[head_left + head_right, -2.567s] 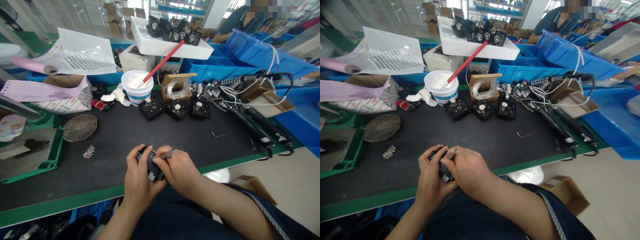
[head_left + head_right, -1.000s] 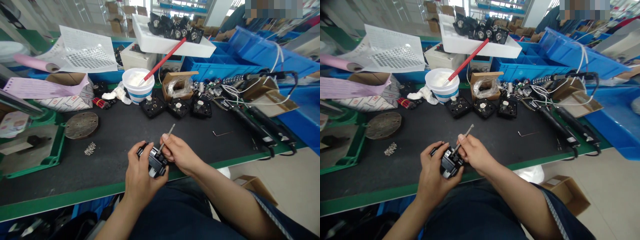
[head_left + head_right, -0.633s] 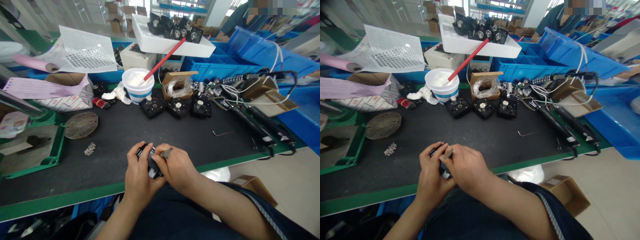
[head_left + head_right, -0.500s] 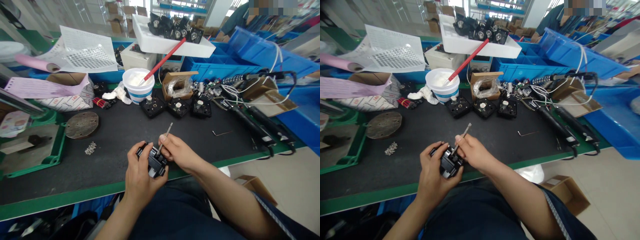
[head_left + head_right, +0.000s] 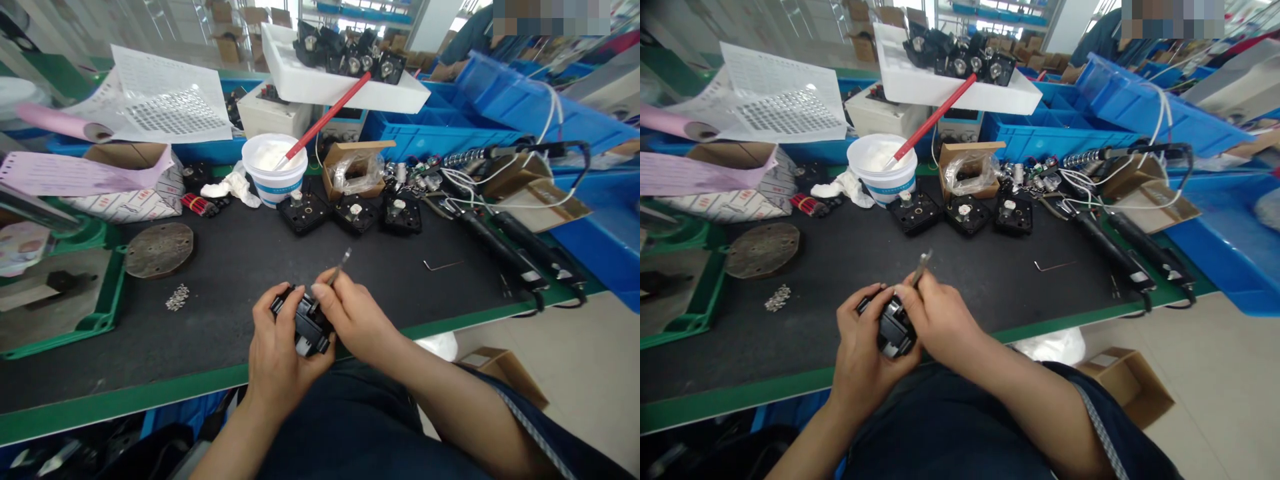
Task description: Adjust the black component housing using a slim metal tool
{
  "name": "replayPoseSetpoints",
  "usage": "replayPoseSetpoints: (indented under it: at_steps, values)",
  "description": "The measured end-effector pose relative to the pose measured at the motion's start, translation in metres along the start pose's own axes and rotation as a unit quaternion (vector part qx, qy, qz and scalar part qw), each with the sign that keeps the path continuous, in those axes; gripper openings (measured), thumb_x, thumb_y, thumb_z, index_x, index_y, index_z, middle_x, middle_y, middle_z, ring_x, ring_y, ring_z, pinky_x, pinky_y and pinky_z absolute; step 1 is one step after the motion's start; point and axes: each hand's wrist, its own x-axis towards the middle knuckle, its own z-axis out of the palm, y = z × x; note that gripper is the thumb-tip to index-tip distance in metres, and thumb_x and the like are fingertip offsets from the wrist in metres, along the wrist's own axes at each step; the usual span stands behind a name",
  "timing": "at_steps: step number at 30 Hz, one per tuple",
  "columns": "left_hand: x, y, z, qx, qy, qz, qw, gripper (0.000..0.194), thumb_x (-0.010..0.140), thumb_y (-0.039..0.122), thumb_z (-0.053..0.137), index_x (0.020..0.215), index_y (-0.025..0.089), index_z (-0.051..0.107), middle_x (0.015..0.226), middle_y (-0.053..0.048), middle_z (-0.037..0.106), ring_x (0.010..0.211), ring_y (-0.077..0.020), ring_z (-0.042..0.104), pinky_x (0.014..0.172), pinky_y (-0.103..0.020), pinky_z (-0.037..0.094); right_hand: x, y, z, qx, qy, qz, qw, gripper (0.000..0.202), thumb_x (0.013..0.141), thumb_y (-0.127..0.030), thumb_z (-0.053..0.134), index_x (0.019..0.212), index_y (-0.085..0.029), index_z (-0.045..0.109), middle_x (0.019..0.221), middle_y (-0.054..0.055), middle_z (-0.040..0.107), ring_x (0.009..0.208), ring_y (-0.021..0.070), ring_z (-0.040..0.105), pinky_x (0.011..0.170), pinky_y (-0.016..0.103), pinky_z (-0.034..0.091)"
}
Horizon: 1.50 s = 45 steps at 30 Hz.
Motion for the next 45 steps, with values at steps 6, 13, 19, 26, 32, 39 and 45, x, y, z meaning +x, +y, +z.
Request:
replayPoseSetpoints:
  at_steps: [6, 13, 19, 26, 32, 39, 45]
  values:
    - [-0.001, 0.006, -0.001, -0.007, 0.012, -0.012, 1.0, 0.059, 0.072, 0.033, 0.064, 0.122, 0.012, 0.042, 0.123, -0.017, 0.039, 0.115, -0.03, 0.044, 0.089, -0.044, 0.05, 0.016, 0.021, -0.007, 0.239, 0.001, 0.144, 0.96, 0.035, 0.09, -0.053, 0.03, 0.08, -0.021, 0.037, 0.05, -0.009, 0.026, 0.038, 0.0084, 0.022, 0.037, 0.02, 0.02]
    - [-0.003, -0.001, -0.001, -0.016, -0.008, -0.005, 1.0, 0.063, 0.069, 0.033, 0.067, 0.123, 0.012, 0.042, 0.123, -0.017, 0.039, 0.116, -0.0301, 0.043, 0.086, -0.042, 0.052, -0.012, -0.007, -0.003, -0.17, -0.009, -0.157, 0.973, 0.023, 0.093, -0.032, 0.038, 0.08, -0.017, 0.05, 0.077, 0.006, 0.057, 0.072, 0.0178, 0.053, 0.067, 0.03, 0.038]
    - [0.002, 0.002, 0.001, 0.0, 0.002, -0.003, 1.0, 0.06, 0.069, 0.032, 0.065, 0.122, 0.012, 0.043, 0.122, -0.017, 0.039, 0.115, -0.0299, 0.044, 0.086, -0.042, 0.052, 0.005, 0.007, -0.002, 0.16, -0.043, 0.088, 0.982, 0.03, 0.09, -0.046, 0.039, 0.081, -0.018, 0.046, 0.055, -0.005, 0.042, 0.046, 0.009, 0.037, 0.046, 0.021, 0.03]
    - [0.001, 0.003, 0.0, 0.003, 0.003, -0.006, 1.0, 0.06, 0.07, 0.032, 0.065, 0.122, 0.014, 0.041, 0.123, -0.016, 0.039, 0.114, -0.0304, 0.045, 0.086, -0.045, 0.052, 0.006, 0.015, -0.007, 0.273, 0.041, 0.118, 0.954, 0.036, 0.088, -0.053, 0.044, 0.08, -0.018, 0.046, 0.051, -0.007, 0.037, 0.043, 0.0069, 0.032, 0.042, 0.019, 0.024]
    - [-0.001, 0.0, -0.001, 0.0, -0.007, 0.002, 1.0, 0.064, 0.069, 0.033, 0.067, 0.124, 0.014, 0.04, 0.123, -0.017, 0.039, 0.115, -0.0321, 0.044, 0.087, -0.047, 0.051, -0.009, -0.007, -0.01, -0.112, 0.018, -0.078, 0.99, 0.026, 0.095, -0.035, 0.034, 0.087, -0.017, 0.051, 0.072, 0.003, 0.057, 0.065, 0.0149, 0.053, 0.063, 0.027, 0.04]
    - [0.0, 0.0, 0.0, -0.005, -0.008, -0.003, 1.0, 0.063, 0.069, 0.032, 0.066, 0.124, 0.015, 0.04, 0.123, -0.016, 0.039, 0.116, -0.0313, 0.044, 0.087, -0.046, 0.051, 0.002, 0.003, 0.0, 0.068, -0.009, 0.029, 0.997, 0.027, 0.09, -0.042, 0.042, 0.081, -0.017, 0.049, 0.062, 0.0, 0.049, 0.055, 0.0124, 0.046, 0.054, 0.024, 0.037]
    - [-0.003, 0.003, 0.0, -0.012, 0.01, -0.014, 1.0, 0.061, 0.07, 0.033, 0.066, 0.122, 0.014, 0.041, 0.123, -0.017, 0.04, 0.116, -0.0314, 0.043, 0.088, -0.047, 0.049, 0.013, 0.023, -0.003, 0.281, -0.023, 0.164, 0.945, 0.036, 0.088, -0.055, 0.034, 0.08, -0.02, 0.037, 0.052, -0.009, 0.028, 0.04, 0.0076, 0.023, 0.038, 0.019, 0.019]
